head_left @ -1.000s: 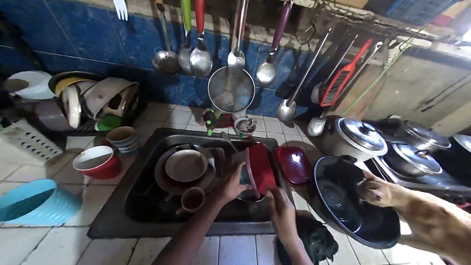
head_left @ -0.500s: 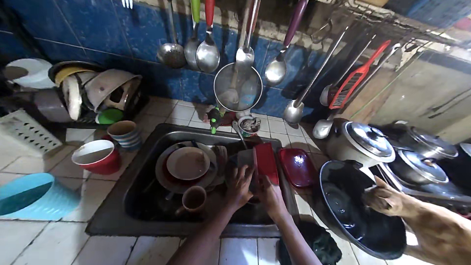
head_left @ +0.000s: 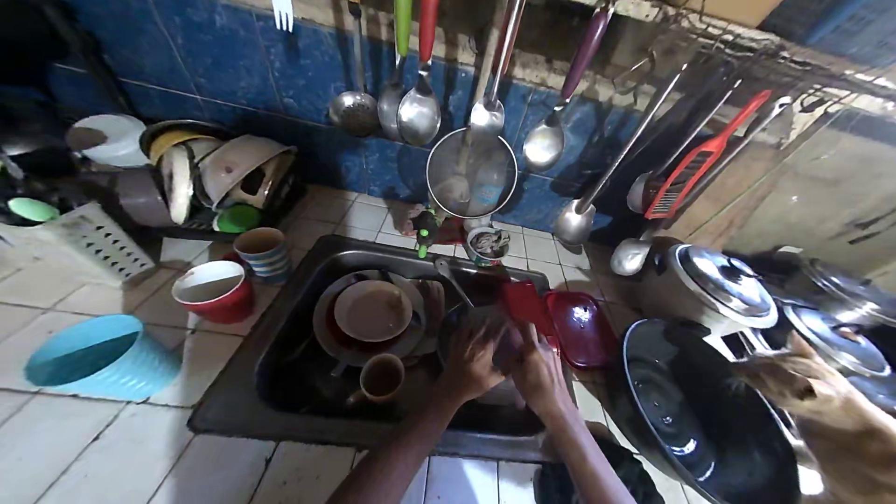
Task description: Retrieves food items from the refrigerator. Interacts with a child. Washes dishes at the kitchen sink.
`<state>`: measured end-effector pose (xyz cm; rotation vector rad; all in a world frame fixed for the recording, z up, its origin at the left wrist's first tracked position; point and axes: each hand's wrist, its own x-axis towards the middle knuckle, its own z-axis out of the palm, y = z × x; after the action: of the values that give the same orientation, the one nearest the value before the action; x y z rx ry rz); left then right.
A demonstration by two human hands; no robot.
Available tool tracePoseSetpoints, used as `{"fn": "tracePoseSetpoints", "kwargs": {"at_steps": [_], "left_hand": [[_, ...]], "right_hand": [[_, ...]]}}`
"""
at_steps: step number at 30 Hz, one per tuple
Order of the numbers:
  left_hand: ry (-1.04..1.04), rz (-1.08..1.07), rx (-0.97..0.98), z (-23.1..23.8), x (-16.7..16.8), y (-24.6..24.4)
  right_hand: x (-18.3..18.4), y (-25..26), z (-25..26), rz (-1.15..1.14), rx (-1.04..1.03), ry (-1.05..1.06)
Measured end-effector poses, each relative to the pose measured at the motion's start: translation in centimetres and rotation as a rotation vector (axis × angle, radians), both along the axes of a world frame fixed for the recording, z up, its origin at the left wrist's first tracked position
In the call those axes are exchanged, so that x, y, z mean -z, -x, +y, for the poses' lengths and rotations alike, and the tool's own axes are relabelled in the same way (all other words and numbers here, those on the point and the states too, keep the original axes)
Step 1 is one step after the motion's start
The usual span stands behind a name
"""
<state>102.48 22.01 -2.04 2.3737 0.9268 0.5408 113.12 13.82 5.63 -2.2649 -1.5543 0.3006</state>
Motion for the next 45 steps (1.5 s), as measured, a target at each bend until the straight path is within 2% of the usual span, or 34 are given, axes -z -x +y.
{"fn": "tracePoseSetpoints", "kwargs": {"at_steps": [5,8,13,16,19,23,26,29,31,33,35,36,38,39,42,45], "left_hand": [[-0.057,0.132,0.028,-0.7,-0.8,-1.1],[-0.02,0.148,0.066,-0.9,-0.9,-1.2],[-0.108,0.012,0.058,-0.9,0.0,-0.5],[-0.162,-0.226,-0.002,0.4,2.2,1.2],[0.083,-0.122,0.033,1.7,0.9,4.6],[0.291,0.13,-0.02,2.6,-3.1,6.7],[0.316,0.256,-0.127,1.6,-5.1,5.6],[0.423,0.318,-0.235,1.1,-4.4,4.0],[0.5,0.217,-0.269,0.6,-3.2,3.8],[0.482,0.088,-0.29,-0.7,-2.3,4.0],[0.423,0.015,-0.359,-2.6,-1.3,4.0],[0.404,0.013,-0.396,-3.4,-0.9,3.9],[0.419,-0.018,-0.412,-5.0,-0.7,4.0],[0.398,-0.061,-0.411,-5.7,-0.5,4.0],[0.322,-0.114,-0.415,-7.4,0.7,4.4],[0.308,-0.082,-0.367,-8.2,2.0,4.9]], "right_hand": [[0.1,-0.9,-0.6,0.002,0.047,0.03],[0.4,-1.5,-1.0,0.02,0.07,0.044],[0.5,-1.9,-1.5,0.046,0.098,0.07],[1.0,-4.1,-1.9,0.045,0.174,0.037],[0.6,-5.2,-2.1,0.095,0.171,-0.022],[0.5,-5.0,-2.7,0.077,0.171,-0.082],[1.3,-3.9,-3.1,0.023,0.106,-0.136],[1.9,-3.2,-3.2,-0.061,0.121,-0.062],[2.2,-2.8,-3.4,-0.226,0.145,-0.097],[2.8,-2.3,-3.2,-0.462,0.081,-0.306],[2.7,-1.2,-2.3,-0.501,-0.036,-0.386],[2.7,-0.3,-1.7,-0.406,-0.063,-0.299],[1.9,0.9,0.0,-0.039,-0.024,0.148],[2.3,0.8,1.1,0.102,-0.001,0.306],[5.7,1.7,2.7,0.284,0.047,0.418],[6.2,3.2,3.3,0.329,0.097,0.515]]}}
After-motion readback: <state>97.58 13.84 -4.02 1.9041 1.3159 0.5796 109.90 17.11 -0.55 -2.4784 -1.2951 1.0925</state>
